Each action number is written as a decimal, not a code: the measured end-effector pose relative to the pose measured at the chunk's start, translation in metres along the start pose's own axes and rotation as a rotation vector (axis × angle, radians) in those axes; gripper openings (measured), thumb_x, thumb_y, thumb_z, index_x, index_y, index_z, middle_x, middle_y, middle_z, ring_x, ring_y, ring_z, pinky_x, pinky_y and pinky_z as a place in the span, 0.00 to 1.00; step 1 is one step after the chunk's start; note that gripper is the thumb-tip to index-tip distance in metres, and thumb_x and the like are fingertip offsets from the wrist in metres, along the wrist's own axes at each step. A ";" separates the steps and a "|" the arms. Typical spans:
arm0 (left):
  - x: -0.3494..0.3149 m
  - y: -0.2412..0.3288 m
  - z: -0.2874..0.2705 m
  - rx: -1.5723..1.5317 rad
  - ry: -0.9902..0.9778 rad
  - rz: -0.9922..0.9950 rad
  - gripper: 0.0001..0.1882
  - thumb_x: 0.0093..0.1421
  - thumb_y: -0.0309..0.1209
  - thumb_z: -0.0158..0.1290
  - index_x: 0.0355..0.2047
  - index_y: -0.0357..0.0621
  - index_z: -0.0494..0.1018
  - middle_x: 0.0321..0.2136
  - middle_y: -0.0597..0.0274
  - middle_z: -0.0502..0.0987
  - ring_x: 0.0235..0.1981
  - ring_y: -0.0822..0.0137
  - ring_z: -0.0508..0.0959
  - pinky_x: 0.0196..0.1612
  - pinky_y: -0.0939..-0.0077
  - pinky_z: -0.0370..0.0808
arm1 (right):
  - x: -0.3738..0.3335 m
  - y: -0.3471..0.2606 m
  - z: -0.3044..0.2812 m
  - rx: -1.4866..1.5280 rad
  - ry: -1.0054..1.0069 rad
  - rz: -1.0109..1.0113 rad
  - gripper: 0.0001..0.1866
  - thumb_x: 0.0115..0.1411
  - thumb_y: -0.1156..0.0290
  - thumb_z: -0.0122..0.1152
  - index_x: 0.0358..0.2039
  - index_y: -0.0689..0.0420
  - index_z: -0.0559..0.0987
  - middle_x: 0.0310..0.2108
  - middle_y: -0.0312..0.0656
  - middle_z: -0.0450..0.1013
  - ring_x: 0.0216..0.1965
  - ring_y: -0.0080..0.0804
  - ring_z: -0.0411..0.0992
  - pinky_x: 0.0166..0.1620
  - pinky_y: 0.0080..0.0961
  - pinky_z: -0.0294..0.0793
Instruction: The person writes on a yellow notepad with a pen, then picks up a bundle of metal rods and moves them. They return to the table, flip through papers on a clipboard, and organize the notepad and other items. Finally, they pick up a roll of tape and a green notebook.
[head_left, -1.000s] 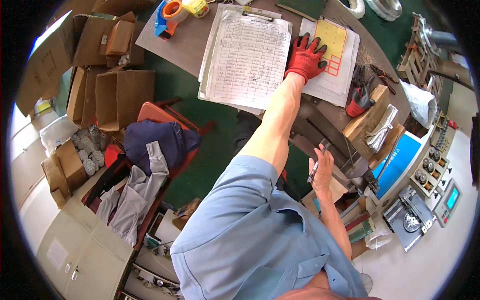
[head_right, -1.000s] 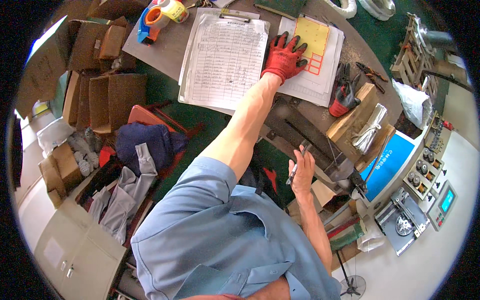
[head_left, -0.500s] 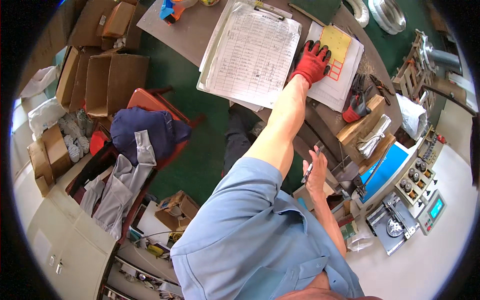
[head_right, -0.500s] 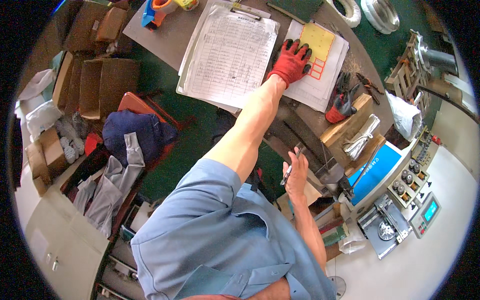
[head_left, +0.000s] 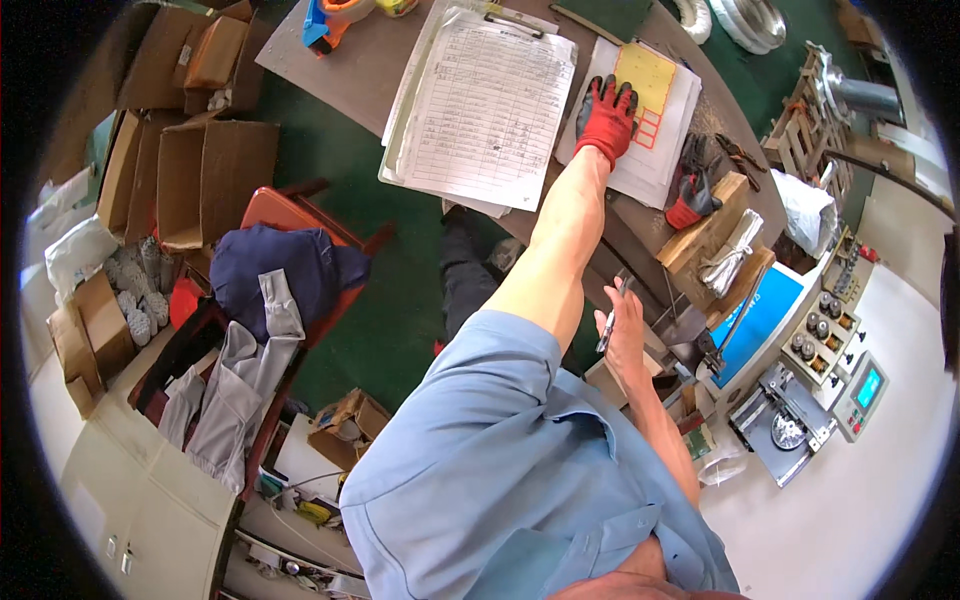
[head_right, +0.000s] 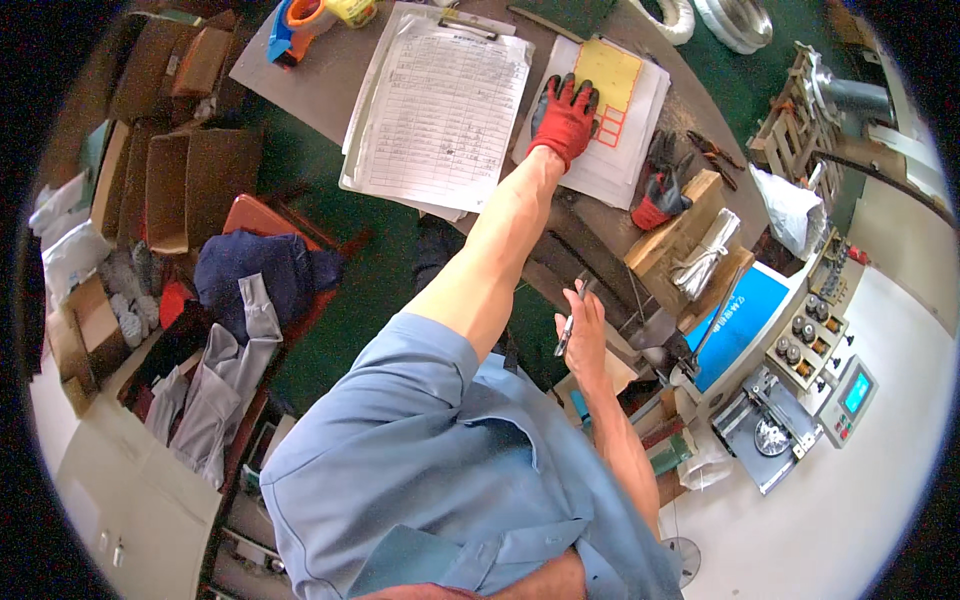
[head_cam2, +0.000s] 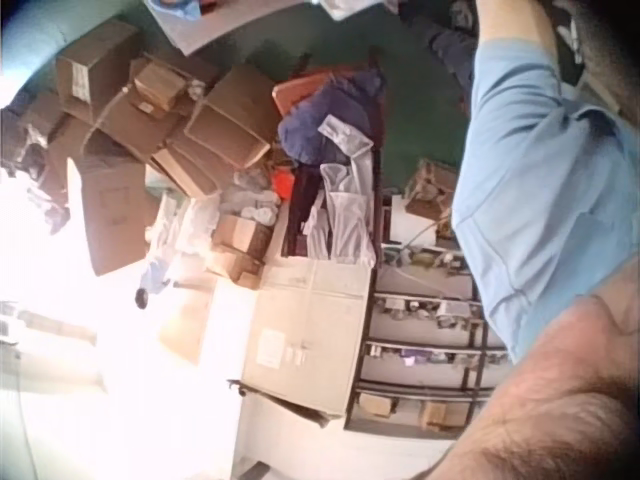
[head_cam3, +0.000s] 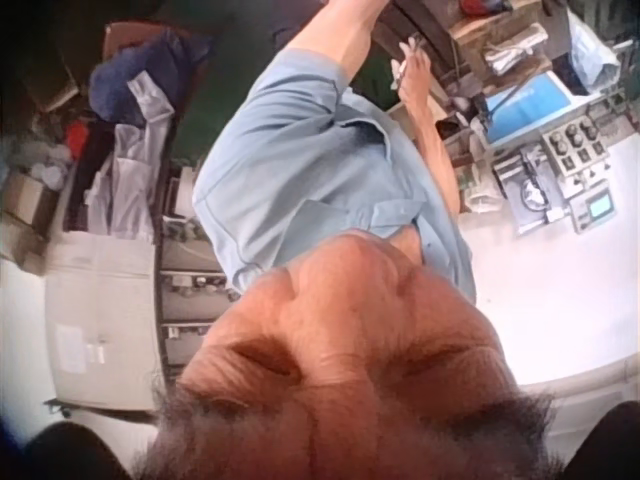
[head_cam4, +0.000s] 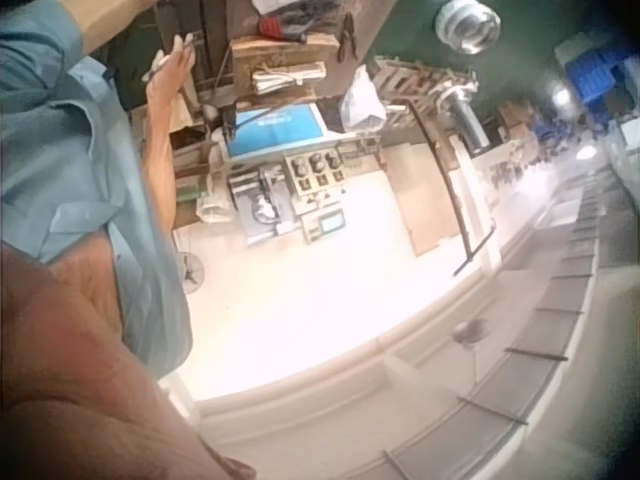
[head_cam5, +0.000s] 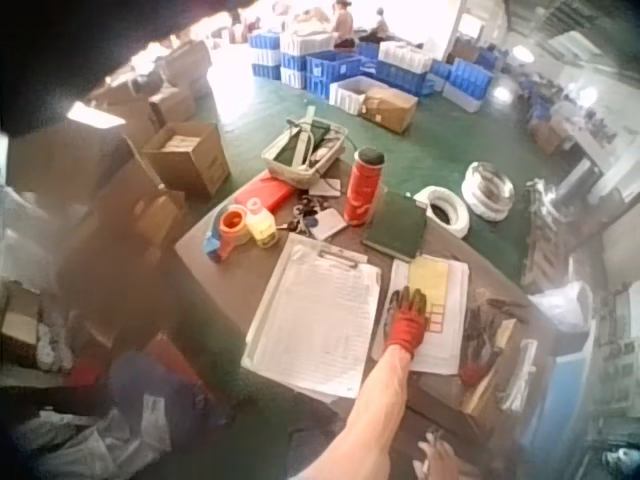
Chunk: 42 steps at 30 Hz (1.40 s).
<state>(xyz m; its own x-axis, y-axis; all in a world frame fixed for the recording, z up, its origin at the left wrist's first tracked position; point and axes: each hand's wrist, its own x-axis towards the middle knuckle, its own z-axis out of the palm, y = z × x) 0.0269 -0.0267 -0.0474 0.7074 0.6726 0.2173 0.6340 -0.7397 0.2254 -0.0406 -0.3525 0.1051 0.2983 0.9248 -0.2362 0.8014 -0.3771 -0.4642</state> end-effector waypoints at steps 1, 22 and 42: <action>0.001 0.001 -0.002 -0.007 -0.008 -0.008 0.28 0.62 0.43 0.44 0.60 0.45 0.65 0.62 0.53 0.63 0.65 0.42 0.57 0.65 0.34 0.43 | -0.001 0.000 0.000 0.003 -0.008 0.007 0.29 0.52 0.78 0.64 0.55 0.55 0.68 0.60 0.51 0.63 0.58 0.54 0.62 0.61 0.44 0.63; -0.172 0.022 -0.144 -0.571 0.079 0.097 0.28 0.49 0.36 0.60 0.53 0.49 0.71 0.50 0.55 0.73 0.56 0.51 0.69 0.61 0.51 0.61 | -0.007 0.015 0.009 0.041 0.070 -0.048 0.27 0.53 0.76 0.62 0.55 0.55 0.69 0.60 0.52 0.63 0.59 0.55 0.61 0.61 0.44 0.64; -0.183 0.023 -0.156 -0.551 -0.017 0.190 0.29 0.50 0.34 0.60 0.54 0.49 0.71 0.51 0.54 0.73 0.56 0.51 0.69 0.61 0.52 0.61 | -0.013 0.017 0.024 0.071 0.128 -0.013 0.27 0.54 0.74 0.61 0.56 0.55 0.69 0.57 0.55 0.65 0.59 0.58 0.59 0.61 0.45 0.62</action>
<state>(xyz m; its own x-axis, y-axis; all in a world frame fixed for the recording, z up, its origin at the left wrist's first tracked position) -0.1361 -0.1635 0.0660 0.8007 0.5252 0.2883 0.2425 -0.7242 0.6456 -0.0430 -0.3718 0.0796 0.3554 0.9269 -0.1209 0.7681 -0.3633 -0.5273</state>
